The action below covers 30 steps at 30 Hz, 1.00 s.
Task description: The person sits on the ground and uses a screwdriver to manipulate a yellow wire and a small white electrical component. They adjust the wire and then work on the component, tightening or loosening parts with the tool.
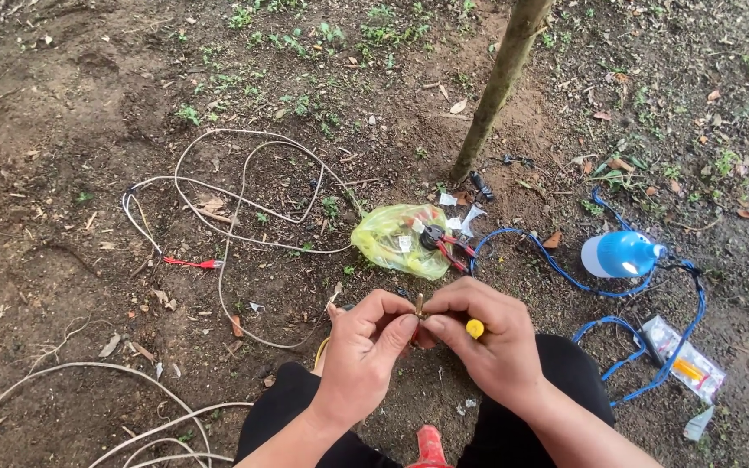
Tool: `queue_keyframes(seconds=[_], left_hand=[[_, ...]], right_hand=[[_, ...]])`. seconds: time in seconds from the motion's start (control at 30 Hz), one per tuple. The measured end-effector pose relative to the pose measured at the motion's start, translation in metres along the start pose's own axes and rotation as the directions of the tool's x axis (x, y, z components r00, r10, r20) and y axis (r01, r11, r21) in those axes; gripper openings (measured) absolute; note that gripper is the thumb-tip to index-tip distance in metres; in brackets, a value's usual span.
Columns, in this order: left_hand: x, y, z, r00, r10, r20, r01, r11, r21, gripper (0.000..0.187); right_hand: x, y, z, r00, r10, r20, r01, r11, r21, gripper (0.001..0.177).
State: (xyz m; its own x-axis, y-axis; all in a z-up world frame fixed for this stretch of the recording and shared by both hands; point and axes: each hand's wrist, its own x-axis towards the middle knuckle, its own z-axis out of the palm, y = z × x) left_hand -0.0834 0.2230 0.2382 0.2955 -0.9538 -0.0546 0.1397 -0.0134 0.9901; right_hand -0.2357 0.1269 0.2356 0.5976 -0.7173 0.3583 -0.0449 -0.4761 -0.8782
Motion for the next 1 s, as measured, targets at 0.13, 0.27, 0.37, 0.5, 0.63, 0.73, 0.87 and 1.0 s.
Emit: queue_keyframes(seconds=[0.13, 0.27, 0.37, 0.5, 0.63, 0.73, 0.87, 1.0], left_hand=[[0.001, 0.002, 0.004, 0.999, -0.023, 0.044, 0.021, 0.999, 0.049, 0.008], [0.003, -0.005, 0.004, 0.995, -0.067, 0.079, 0.063, 0.997, 0.049, 0.011], [0.005, -0.009, 0.001, 0.982, -0.162, 0.097, 0.165, 0.986, -0.03, 0.011], [0.008, -0.005, 0.002, 0.979, -0.182, 0.094, 0.185, 0.982, -0.025, 0.011], [0.014, -0.011, 0.002, 0.979, -0.169, 0.116, 0.181, 0.978, -0.101, 0.009], [0.019, -0.011, 0.005, 0.979, -0.151, 0.134, 0.171, 0.973, -0.157, 0.009], [0.028, -0.035, 0.009, 0.992, -0.08, 0.093, 0.101, 0.963, -0.249, 0.016], [0.027, -0.022, 0.019, 0.993, -0.091, 0.08, 0.11, 0.953, -0.283, 0.016]], right_hand=[[0.003, 0.005, -0.007, 0.985, 0.162, 0.065, -0.169, 0.976, 0.135, 0.01], [0.004, 0.007, -0.008, 0.983, 0.155, 0.099, -0.173, 0.961, 0.216, 0.006], [0.001, 0.011, -0.005, 0.973, 0.218, 0.08, -0.231, 0.873, 0.429, 0.008], [-0.005, 0.02, 0.0, 0.908, 0.415, 0.061, -0.385, 0.766, 0.515, 0.009], [-0.006, 0.029, 0.006, 0.852, 0.52, 0.064, -0.359, 0.488, 0.796, 0.005], [-0.003, 0.03, 0.007, 0.817, 0.574, 0.06, -0.351, 0.411, 0.841, 0.004], [0.002, 0.034, 0.019, 0.832, 0.544, -0.107, -0.253, 0.545, 0.799, 0.015], [0.004, 0.035, 0.014, 0.819, 0.56, -0.128, -0.24, 0.537, 0.809, 0.016]])
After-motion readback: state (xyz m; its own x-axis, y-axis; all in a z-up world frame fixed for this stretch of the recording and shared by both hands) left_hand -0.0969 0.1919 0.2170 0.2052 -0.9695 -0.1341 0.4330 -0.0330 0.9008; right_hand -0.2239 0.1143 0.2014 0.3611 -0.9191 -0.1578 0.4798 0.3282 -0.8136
